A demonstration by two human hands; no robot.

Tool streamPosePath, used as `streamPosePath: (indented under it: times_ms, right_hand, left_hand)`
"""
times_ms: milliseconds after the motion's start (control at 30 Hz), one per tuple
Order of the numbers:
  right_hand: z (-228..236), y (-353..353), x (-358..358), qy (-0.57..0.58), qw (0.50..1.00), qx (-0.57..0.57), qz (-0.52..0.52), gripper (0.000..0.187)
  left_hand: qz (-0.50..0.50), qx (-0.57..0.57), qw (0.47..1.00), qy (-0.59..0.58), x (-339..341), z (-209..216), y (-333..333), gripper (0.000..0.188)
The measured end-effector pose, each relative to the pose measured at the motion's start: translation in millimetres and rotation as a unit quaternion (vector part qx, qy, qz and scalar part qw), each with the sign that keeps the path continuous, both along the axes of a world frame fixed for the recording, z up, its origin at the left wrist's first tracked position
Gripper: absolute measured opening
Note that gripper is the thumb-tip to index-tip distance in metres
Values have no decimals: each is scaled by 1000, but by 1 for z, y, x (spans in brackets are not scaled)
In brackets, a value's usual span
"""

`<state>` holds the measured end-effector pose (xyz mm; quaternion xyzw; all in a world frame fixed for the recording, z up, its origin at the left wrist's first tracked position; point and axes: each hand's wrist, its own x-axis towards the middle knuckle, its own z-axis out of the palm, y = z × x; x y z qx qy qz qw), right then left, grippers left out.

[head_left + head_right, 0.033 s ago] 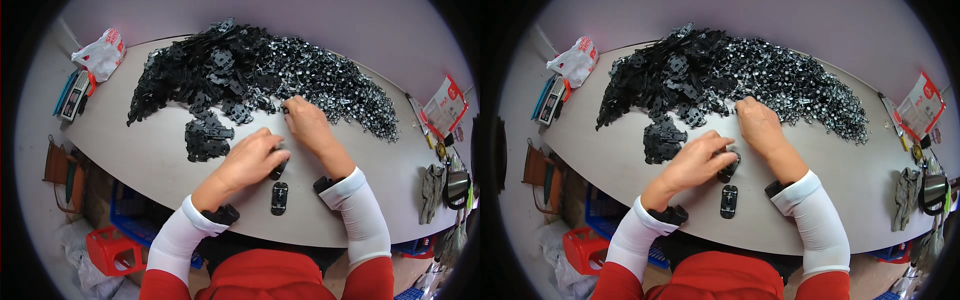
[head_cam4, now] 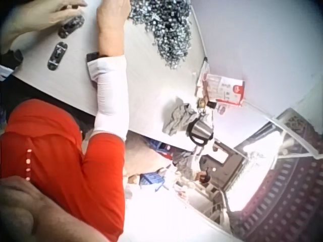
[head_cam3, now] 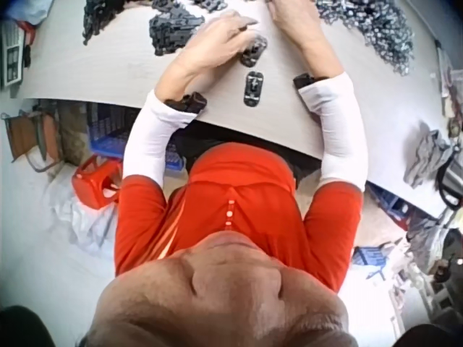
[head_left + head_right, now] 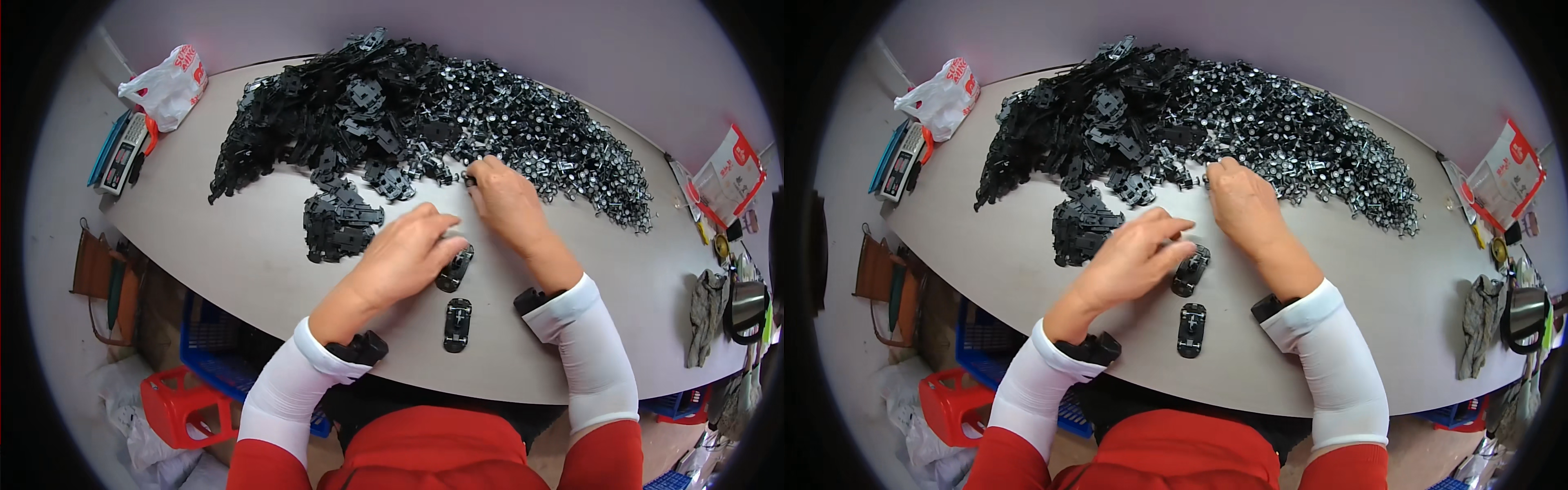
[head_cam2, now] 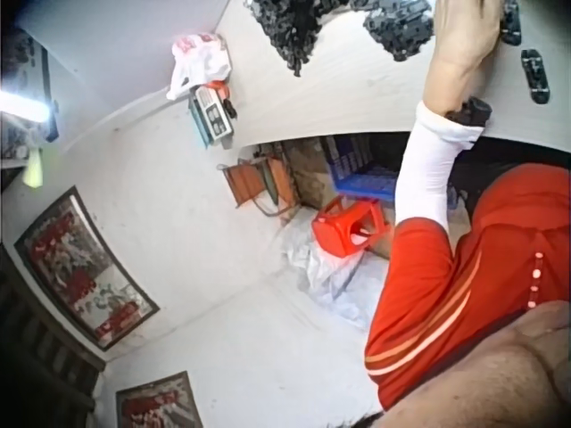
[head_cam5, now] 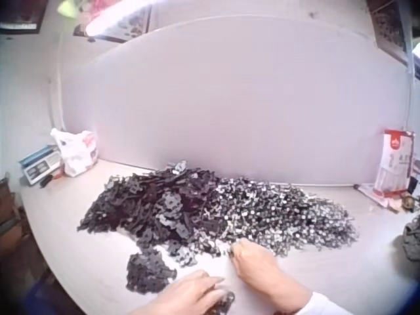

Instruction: Assembling small black plastic components by inserting metal pins.

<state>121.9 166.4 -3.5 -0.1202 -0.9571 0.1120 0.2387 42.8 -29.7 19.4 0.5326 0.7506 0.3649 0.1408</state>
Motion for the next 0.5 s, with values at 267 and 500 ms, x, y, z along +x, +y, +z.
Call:
streamPosePath:
  times_ms: [267, 500]
  right_hand:
    - [8, -12, 51, -63, 974, -217, 26, 24]
    - [12, -10, 78, -77, 887, -456, -6, 24]
  left_hand:
    - [85, -21, 983, 160, -44, 13, -41, 24]
    - [95, -65, 975, 192, -52, 15, -76, 27]
